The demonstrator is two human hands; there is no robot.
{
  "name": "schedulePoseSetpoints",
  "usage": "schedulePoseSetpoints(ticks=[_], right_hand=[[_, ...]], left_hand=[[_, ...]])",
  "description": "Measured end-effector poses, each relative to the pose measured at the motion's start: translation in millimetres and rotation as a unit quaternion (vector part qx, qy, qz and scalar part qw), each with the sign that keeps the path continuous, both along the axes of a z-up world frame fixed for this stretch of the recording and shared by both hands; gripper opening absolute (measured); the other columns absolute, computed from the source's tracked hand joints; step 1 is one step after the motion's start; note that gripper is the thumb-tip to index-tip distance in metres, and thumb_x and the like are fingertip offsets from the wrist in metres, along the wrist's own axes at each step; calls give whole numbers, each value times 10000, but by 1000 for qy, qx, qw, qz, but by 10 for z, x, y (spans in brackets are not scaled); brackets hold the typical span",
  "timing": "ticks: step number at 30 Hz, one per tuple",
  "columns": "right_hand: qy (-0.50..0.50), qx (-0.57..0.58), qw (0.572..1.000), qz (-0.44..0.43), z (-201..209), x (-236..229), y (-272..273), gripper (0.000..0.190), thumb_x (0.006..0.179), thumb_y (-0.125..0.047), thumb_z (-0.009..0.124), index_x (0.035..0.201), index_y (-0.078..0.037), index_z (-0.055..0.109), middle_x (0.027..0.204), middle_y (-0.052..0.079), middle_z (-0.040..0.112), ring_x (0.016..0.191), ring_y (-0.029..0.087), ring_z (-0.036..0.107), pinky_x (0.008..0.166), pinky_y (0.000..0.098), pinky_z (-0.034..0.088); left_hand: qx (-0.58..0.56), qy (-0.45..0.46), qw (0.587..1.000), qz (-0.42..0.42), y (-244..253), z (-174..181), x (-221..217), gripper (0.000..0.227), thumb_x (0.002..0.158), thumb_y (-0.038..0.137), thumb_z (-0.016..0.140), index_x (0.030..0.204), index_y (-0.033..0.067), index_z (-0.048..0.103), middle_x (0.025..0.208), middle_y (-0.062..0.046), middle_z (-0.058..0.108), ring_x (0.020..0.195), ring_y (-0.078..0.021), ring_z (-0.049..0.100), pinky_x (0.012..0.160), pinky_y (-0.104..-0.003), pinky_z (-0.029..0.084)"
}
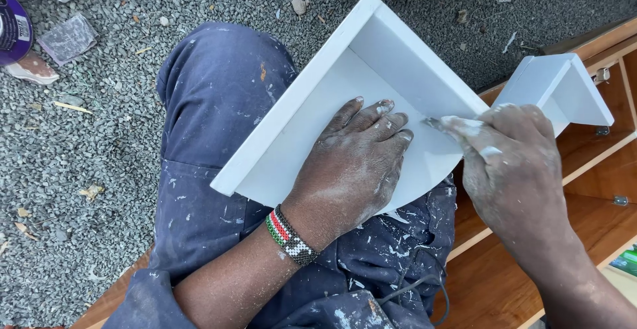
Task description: Scraping excess material and smoothing the edges of white corner shelves using a small hand tool.
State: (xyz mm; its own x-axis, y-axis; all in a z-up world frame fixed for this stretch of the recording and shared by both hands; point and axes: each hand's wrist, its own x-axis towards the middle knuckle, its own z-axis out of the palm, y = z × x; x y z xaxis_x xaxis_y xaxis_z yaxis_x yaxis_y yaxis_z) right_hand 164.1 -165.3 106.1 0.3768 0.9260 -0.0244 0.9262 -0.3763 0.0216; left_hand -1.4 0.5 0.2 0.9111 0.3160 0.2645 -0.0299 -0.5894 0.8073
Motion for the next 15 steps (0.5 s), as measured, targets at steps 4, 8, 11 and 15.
schedulePoseSetpoints(ticks=[4, 8, 11, 15], right_hand=[[30, 36, 996, -69, 2, -128, -192, 201, 1197, 23, 860, 1376, 91, 922, 1124, 191, 744, 1088, 312, 650, 864, 402, 567], [83, 83, 983, -139, -110, -255, -333, 192, 1146, -80, 881, 1302, 28, 915, 1187, 203, 771, 890, 222, 659, 653, 302, 528], [115, 101, 980, -131, -137, -365, -316, 148, 1062, -121, 909, 1180, -31, 916, 1170, 133, 793, 998, 230, 681, 838, 363, 549], [103, 63, 990, -69, -325, -305, -524, 121, 1021, -242, 920, 1112, -164, 932, 1086, 24, 840, 1099, 231, 647, 1024, 427, 522]], left_hand=[[20, 9, 1000, 6, -21, 20, 29, 305, 1122, 181, 676, 1360, 53, 817, 1543, -150, 778, 1603, -356, 614, 1453, -608, 339], [-15, 3, 1000, 6, 41, 27, 16, 640, 1101, 425, 795, 1639, 114, 640, 1580, -156, 708, 1470, -354, 688, 1395, -618, 439], [-83, -8, 996, -23, 116, 106, -5, 388, 1068, 449, 827, 1355, 201, 745, 1385, -25, 751, 1335, -268, 707, 1371, -583, 432], [-115, 11, 992, -41, 129, 159, 0, 88, 1007, 260, 880, 1009, 179, 915, 1137, 49, 838, 1211, -203, 732, 1382, -534, 380]])
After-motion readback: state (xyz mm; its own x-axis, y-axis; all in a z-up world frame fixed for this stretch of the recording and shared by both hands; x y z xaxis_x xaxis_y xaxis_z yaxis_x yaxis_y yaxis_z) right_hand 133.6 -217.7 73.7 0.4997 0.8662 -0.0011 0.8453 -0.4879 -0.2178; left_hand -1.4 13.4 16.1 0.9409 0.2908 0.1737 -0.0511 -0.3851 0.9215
